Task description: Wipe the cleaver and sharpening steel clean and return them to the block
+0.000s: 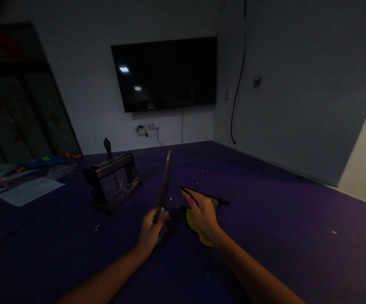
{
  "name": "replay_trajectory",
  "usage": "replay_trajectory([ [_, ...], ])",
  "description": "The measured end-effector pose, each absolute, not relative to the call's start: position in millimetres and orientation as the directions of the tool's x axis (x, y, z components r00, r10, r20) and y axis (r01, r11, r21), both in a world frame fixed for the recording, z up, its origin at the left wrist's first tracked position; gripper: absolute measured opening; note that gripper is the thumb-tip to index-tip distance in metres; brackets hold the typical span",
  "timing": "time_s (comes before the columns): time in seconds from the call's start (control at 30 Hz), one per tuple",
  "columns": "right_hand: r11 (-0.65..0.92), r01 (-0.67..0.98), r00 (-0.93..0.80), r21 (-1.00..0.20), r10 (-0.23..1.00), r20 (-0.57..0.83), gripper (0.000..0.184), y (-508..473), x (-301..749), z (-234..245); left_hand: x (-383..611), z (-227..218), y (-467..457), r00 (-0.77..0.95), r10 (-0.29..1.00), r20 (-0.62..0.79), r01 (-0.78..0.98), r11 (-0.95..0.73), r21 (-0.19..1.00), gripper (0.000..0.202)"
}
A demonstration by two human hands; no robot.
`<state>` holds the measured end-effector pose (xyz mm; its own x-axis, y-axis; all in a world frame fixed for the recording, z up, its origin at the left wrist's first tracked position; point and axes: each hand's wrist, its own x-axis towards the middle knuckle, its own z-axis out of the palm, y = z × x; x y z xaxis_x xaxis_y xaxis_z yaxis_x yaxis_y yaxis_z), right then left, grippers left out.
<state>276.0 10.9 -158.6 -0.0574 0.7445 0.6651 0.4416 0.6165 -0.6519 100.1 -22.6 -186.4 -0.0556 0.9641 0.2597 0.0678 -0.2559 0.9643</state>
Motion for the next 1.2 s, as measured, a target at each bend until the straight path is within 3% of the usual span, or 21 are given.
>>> replay_trajectory([
  [0.13,0.423,0.038,0.115,-0.905,0.898,0.425,0.035,15.6,277.3,-155.3,93.7,-185.7,-21.0,-0.214,0.900,0.380,0.193,-0.342,0.919,0.044],
  [0.23,0.190,-0.271,0.046,-0.943,0.982,0.185,0.045,12.7,273.6,-150.6,92.6,-185.7,-21.1,-0.245,0.888,0.389,0.261,-0.326,0.909,0.045],
  [0.3,0.099,-0.373,-0.024,-0.922,0.993,0.117,0.050,9.6,270.5,-147.7,93.1,-185.5,-21.4,-0.250,0.893,0.374,0.269,-0.307,0.913,0.043],
  [0.43,0.160,-0.311,0.009,-0.937,0.986,0.165,0.033,6.8,268.2,-146.5,93.1,-186.0,-19.8,-0.244,0.902,0.356,0.252,-0.295,0.922,0.043],
  [0.57,0.172,-0.289,0.087,-0.942,0.984,0.153,0.033,7.4,270.8,-147.8,93.3,-187.9,-16.6,-0.151,0.928,0.342,0.183,-0.313,0.932,0.042],
  [0.7,0.166,-0.362,0.109,-0.917,0.985,0.135,0.028,8.6,273.7,-146.9,97.0,-186.2,-16.5,-0.080,0.983,0.163,-0.013,-0.164,0.986,0.049],
  [0.8,0.150,-0.384,0.098,-0.911,0.988,0.122,0.028,9.7,274.2,-146.5,99.6,-181.8,-19.3,0.103,0.995,-0.016,-0.133,0.030,0.991,0.049],
  [0.93,0.144,-0.374,0.063,-0.916,0.990,0.129,0.029,9.9,273.9,-146.5,101.4,-177.9,-24.3,0.379,0.920,-0.095,-0.167,0.169,0.971,0.047],
  [1.2,0.199,-0.317,0.042,-0.928,0.980,0.196,0.032,10.8,274.0,-145.8,105.6,-186.6,-25.2,0.348,0.934,-0.081,-0.242,0.173,0.955,0.050],
])
